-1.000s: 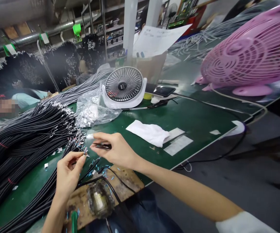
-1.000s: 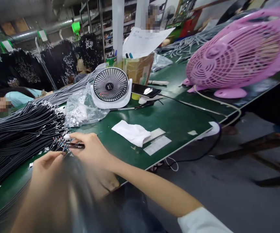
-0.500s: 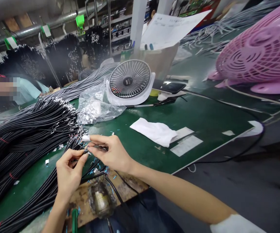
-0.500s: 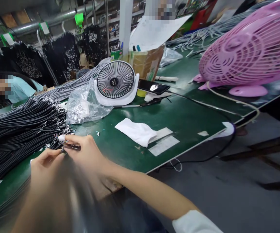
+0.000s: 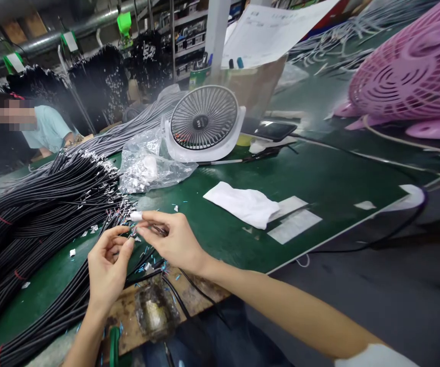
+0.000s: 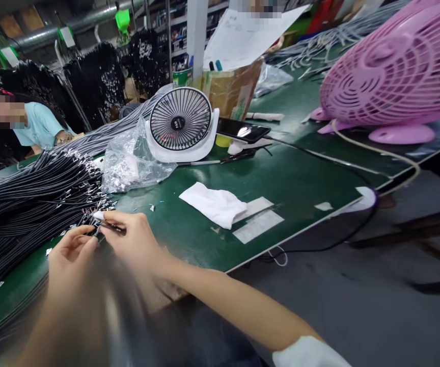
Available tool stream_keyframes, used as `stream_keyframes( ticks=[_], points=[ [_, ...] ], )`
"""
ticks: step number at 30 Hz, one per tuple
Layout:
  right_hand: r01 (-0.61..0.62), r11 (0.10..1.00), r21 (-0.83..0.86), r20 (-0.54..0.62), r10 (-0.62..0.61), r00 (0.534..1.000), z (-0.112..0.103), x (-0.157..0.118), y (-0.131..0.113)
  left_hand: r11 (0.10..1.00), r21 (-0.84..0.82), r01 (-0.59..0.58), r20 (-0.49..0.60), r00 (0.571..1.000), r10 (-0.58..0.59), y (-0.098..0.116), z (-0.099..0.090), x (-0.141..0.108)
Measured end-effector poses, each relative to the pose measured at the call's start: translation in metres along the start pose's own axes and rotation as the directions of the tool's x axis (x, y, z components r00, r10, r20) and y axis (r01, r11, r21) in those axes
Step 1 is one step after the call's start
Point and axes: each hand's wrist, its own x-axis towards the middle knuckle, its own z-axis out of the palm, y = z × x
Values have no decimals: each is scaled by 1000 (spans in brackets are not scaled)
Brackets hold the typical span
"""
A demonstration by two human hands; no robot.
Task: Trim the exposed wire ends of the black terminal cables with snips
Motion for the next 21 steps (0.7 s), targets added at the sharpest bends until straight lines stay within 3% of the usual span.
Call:
stream_keyframes(
  ticks=[3,6,9,14,18,19,21],
  points=[
    [-120,987,110,17,119,993,0,5,-3,994,-100,36,59,998,-30,1,0,2],
    [-220,951,219,71,210,975,1,8,-3,958,-238,160,184,976,-118,3,-1,5],
    [-259,942,211,98,243,965,1,8,-2,905,-331,267,274,945,-178,7,-3,5],
    [9,1000,-20,3,-9,1000,-3,-2,0,922,-328,206,273,955,-117,14,-1,4],
    [343,931,-122,77,-335,939,-8,-9,5,949,-204,239,232,954,-191,18,-1,6],
    [372,920,-126,86,-364,928,-9,-10,6,950,-169,262,228,948,-221,18,-2,7],
    [291,952,-98,63,-286,956,-9,-8,4,951,-120,284,216,943,-254,16,-6,7]
  ],
)
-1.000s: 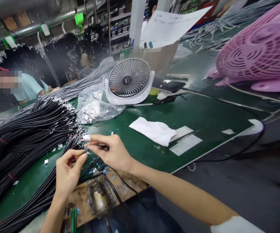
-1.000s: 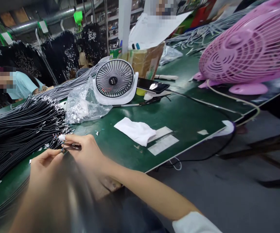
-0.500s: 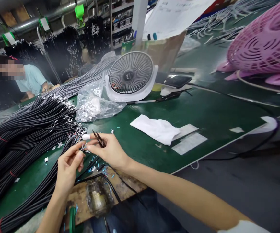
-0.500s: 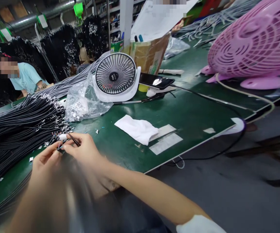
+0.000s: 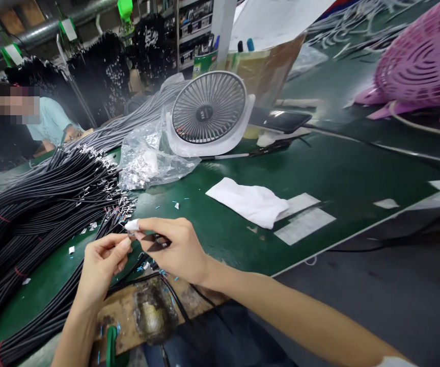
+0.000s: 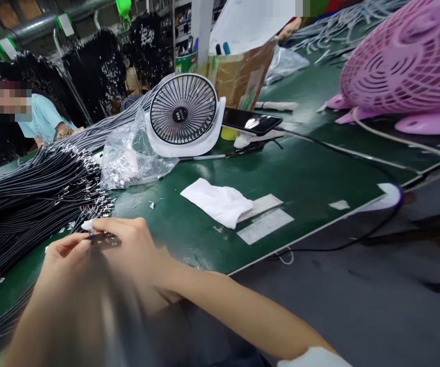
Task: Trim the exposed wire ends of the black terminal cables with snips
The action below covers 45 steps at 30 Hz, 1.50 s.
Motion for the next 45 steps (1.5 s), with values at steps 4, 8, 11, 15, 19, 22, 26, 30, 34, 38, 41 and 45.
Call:
stream_keyframes(
  ticks=[4,8,11,15,19,22,26,30,34,38,41,45],
  points=[
    [-297,941,163,15,299,954,2,8,-6,990,30,-139,-65,988,141,-7,-5,-2],
    [-349,919,184,36,349,936,1,10,-9,887,209,-413,-130,887,444,-12,-5,-4],
    [-354,924,147,46,351,935,-2,10,-11,770,364,-524,-141,786,602,-11,-3,-7],
    [-383,923,25,139,376,916,-5,10,-14,688,457,-564,-140,718,682,-7,-1,-11],
    [-293,955,-38,184,295,938,-7,9,-17,587,547,-598,-143,624,768,-3,2,-16],
    [-203,979,-22,168,203,965,-6,8,-17,506,602,-618,-140,542,829,-5,2,-19],
    [-109,994,14,176,105,979,-5,8,-17,664,506,-551,-223,660,718,-10,0,-21],
    [-100,994,37,195,91,976,-4,7,-15,717,466,-518,-255,697,670,-12,-2,-21],
    [-102,993,64,204,87,975,-3,6,-13,638,528,-561,-217,637,740,-11,-1,-21],
    [-124,990,65,207,108,972,-2,6,-12,618,551,-561,-207,625,752,-10,-1,-21],
    [-155,985,78,212,135,968,-2,6,-13,577,575,-581,-203,581,788,-10,0,-20],
    [-167,983,79,209,148,967,-1,6,-14,541,574,-614,-191,542,818,-13,-2,-20]
  ],
)
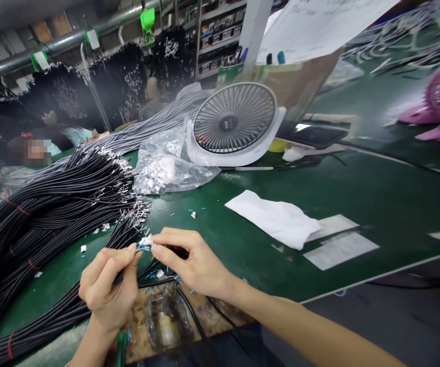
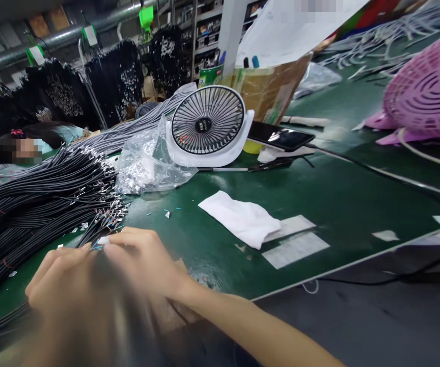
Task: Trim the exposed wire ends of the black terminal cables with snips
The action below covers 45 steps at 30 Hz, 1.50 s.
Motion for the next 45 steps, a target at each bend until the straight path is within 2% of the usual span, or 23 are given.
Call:
stream_keyframes(
  ticks=[5,10,14,18,20,22,26,30,32,35,36,38,41,42,45],
  points=[
    [-7,1000,-29,-9,6,1000,0,0,-1,993,-69,91,25,996,-90,-6,-1,-6],
    [-10,1000,-25,-15,10,1000,0,0,-2,992,-60,108,31,994,-106,-9,-2,-9],
    [-26,997,-66,-10,26,1000,1,1,-4,996,-27,83,30,996,-82,-8,-1,-9],
    [-36,995,-96,-24,34,999,0,1,-3,1000,30,0,17,1000,-1,-4,1,-7],
    [-26,993,-118,-61,19,998,0,0,-2,999,29,46,31,998,-47,-4,1,-6],
    [-12,990,-140,-90,-1,996,-1,0,-1,986,-18,164,62,985,-163,-3,1,-6],
    [22,981,-191,-95,-41,995,-2,-1,0,931,-65,359,205,918,-340,-2,-1,-4],
    [44,971,-234,-89,-66,994,-3,-1,0,876,-75,477,379,826,-417,1,-2,3],
    [36,972,-231,-69,-53,996,-4,0,-1,822,-117,557,461,764,-452,2,-2,8],
    [-12,978,-207,-44,3,999,-5,1,-3,693,-192,695,577,651,-493,1,-2,15],
    [-35,978,-207,-55,24,998,-5,1,-3,667,-205,716,591,634,-499,1,-2,17],
    [-76,973,-217,-113,52,992,-5,2,-4,666,-224,712,554,655,-513,0,-1,18],
    [-104,967,-232,-180,62,982,-6,4,-3,743,-188,642,454,728,-514,2,2,16],
    [-94,967,-237,-174,53,983,-6,4,-2,765,-159,623,446,737,-508,4,3,15],
    [21,965,-261,-105,-50,993,-6,4,5,800,-77,595,487,723,-491,9,6,11]
  ],
)
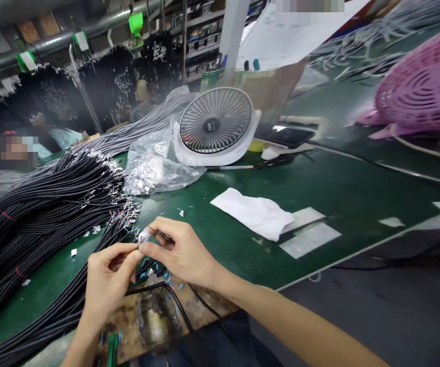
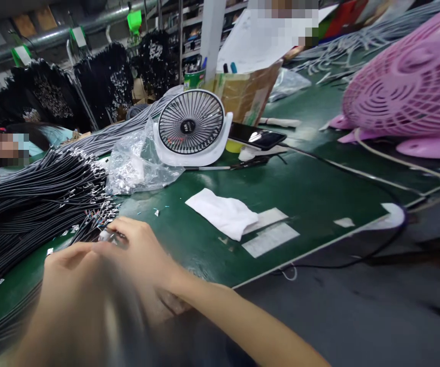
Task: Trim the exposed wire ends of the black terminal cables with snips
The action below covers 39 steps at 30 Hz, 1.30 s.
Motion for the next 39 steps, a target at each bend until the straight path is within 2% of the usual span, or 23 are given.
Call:
stream_keyframes(
  ticks=[4,7,9,12,13,14,16,18,19,20,22,24,25,26,28,30,31,33,35,36,37,39],
  points=[
    [195,980,-41,45,-193,980,0,-3,13,998,60,-8,55,998,4,-2,1,0],
    [235,971,-33,70,-233,970,-1,-4,15,998,60,7,115,993,-14,-4,-5,4],
    [194,978,81,91,-201,975,0,-3,11,998,61,12,137,990,-21,-2,-10,7],
    [3,934,357,204,-81,976,4,-1,6,997,21,75,185,980,-78,3,-16,11],
    [-37,924,380,222,-52,974,6,0,5,994,9,110,195,975,-110,4,-17,11],
    [-31,940,339,200,-40,979,7,0,5,989,6,148,199,969,-146,4,-16,12],
    [84,992,91,78,-91,993,9,1,8,981,25,191,170,966,-192,-1,-14,13],
    [185,972,-148,3,-187,982,9,1,12,982,53,182,115,976,-187,-8,-12,12],
    [191,966,-173,-2,-194,981,10,1,13,984,70,163,87,982,-168,-11,-11,12],
    [154,981,-115,6,-154,988,10,2,14,987,79,137,64,988,-142,-14,-11,12],
    [-53,985,162,85,40,996,13,2,13,993,72,89,41,995,-92,-17,-12,11],
    [-283,873,398,210,214,954,15,2,10,997,34,66,49,997,-68,-15,-12,12],
    [-316,845,432,217,243,946,17,2,9,998,15,67,64,996,-68,-14,-12,12],
    [-275,872,406,164,226,960,17,1,8,998,0,65,71,995,-65,-12,-11,12],
    [-31,980,197,-36,39,999,16,0,7,998,-23,63,81,995,-61,-9,-10,12],
    [200,977,-75,-157,-210,965,11,1,8,997,-35,68,84,994,-65,-8,-9,11],
    [246,954,-173,-202,-278,939,6,2,9,997,-37,72,81,994,-69,-7,-10,10],
    [190,939,-288,-361,-291,886,-5,8,14,995,-43,86,75,994,-83,-7,-11,9],
    [37,954,-299,-575,-211,790,-16,14,18,994,-53,99,71,993,-95,-9,-12,9],
    [13,965,-262,-590,-171,789,-19,17,19,993,-55,104,76,992,-100,-10,-13,9],
    [25,980,-197,-533,-128,836,-21,19,20,993,-51,111,82,991,-106,-11,-13,9],
    [55,995,-77,-273,-74,959,-17,19,17,993,-33,111,83,991,-108,-12,-13,9]
  ],
)
